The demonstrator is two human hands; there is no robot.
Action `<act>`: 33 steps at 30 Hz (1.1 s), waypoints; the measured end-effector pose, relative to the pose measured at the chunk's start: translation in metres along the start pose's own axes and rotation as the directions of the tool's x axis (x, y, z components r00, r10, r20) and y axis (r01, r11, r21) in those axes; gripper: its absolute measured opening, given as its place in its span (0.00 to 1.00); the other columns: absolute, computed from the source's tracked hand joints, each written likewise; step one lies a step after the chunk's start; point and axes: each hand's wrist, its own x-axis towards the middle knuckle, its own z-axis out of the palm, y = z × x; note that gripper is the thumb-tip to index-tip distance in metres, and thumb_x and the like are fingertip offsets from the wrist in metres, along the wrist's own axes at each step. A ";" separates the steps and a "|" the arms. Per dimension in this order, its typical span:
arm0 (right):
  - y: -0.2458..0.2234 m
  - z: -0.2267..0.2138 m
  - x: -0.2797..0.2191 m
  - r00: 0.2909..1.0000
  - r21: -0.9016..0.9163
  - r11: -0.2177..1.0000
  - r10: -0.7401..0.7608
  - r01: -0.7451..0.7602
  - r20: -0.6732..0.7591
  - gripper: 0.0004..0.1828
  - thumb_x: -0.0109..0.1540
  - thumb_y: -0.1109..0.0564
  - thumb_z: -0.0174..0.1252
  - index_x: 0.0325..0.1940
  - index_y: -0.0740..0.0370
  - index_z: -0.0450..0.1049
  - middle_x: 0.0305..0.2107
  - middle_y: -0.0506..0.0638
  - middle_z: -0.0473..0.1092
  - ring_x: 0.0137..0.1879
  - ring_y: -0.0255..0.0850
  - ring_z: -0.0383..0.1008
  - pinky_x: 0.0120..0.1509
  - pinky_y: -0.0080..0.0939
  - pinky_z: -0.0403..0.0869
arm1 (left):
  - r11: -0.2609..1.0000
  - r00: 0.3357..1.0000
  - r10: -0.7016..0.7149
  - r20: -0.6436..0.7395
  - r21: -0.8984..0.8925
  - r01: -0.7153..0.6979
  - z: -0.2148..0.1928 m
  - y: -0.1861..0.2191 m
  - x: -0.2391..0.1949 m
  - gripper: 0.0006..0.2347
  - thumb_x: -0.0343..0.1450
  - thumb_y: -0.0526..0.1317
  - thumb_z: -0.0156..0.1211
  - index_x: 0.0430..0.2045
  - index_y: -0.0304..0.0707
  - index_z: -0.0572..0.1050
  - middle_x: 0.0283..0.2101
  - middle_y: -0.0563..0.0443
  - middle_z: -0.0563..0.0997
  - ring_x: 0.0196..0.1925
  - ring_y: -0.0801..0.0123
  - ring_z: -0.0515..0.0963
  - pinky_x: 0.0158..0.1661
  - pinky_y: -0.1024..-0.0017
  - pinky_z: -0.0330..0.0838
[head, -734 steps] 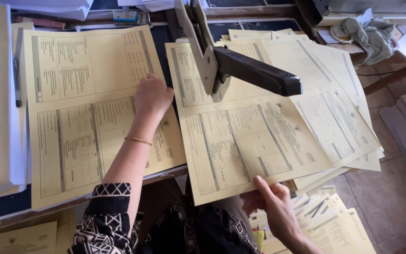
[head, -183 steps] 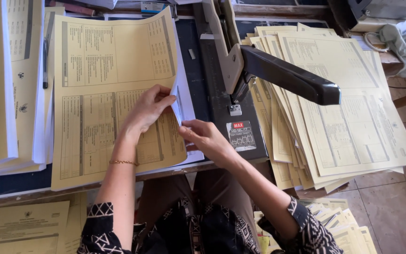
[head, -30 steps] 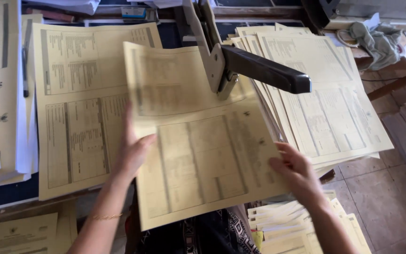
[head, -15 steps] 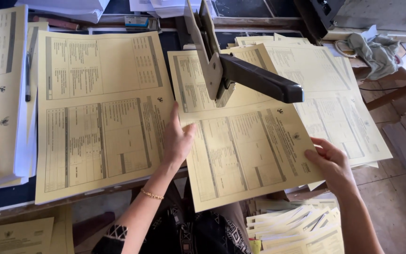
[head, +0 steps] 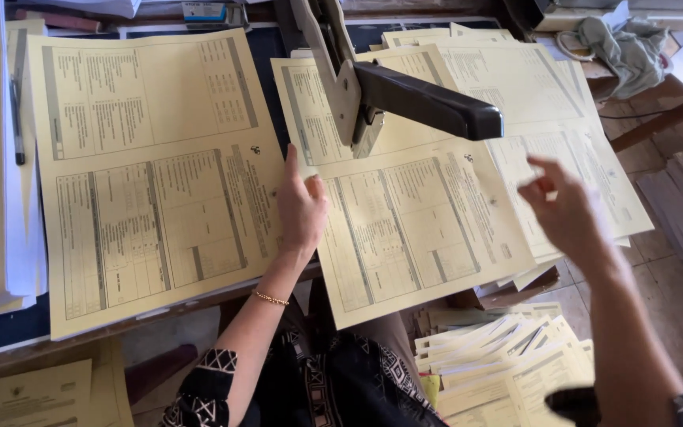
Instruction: Aligning and stapling sets of printed documents using a heavy-duty manual stapler.
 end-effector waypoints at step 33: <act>-0.192 -0.038 0.048 0.827 0.687 0.703 -0.267 -0.184 0.494 0.36 0.67 0.45 0.46 0.77 0.56 0.45 0.31 0.70 0.72 0.37 0.54 0.79 0.46 0.49 0.82 | 0.993 0.993 0.084 0.084 0.076 -0.090 -0.006 -0.015 0.008 0.24 0.73 0.26 0.52 0.65 0.23 0.56 0.16 0.58 0.66 0.11 0.81 0.63 0.09 0.84 0.60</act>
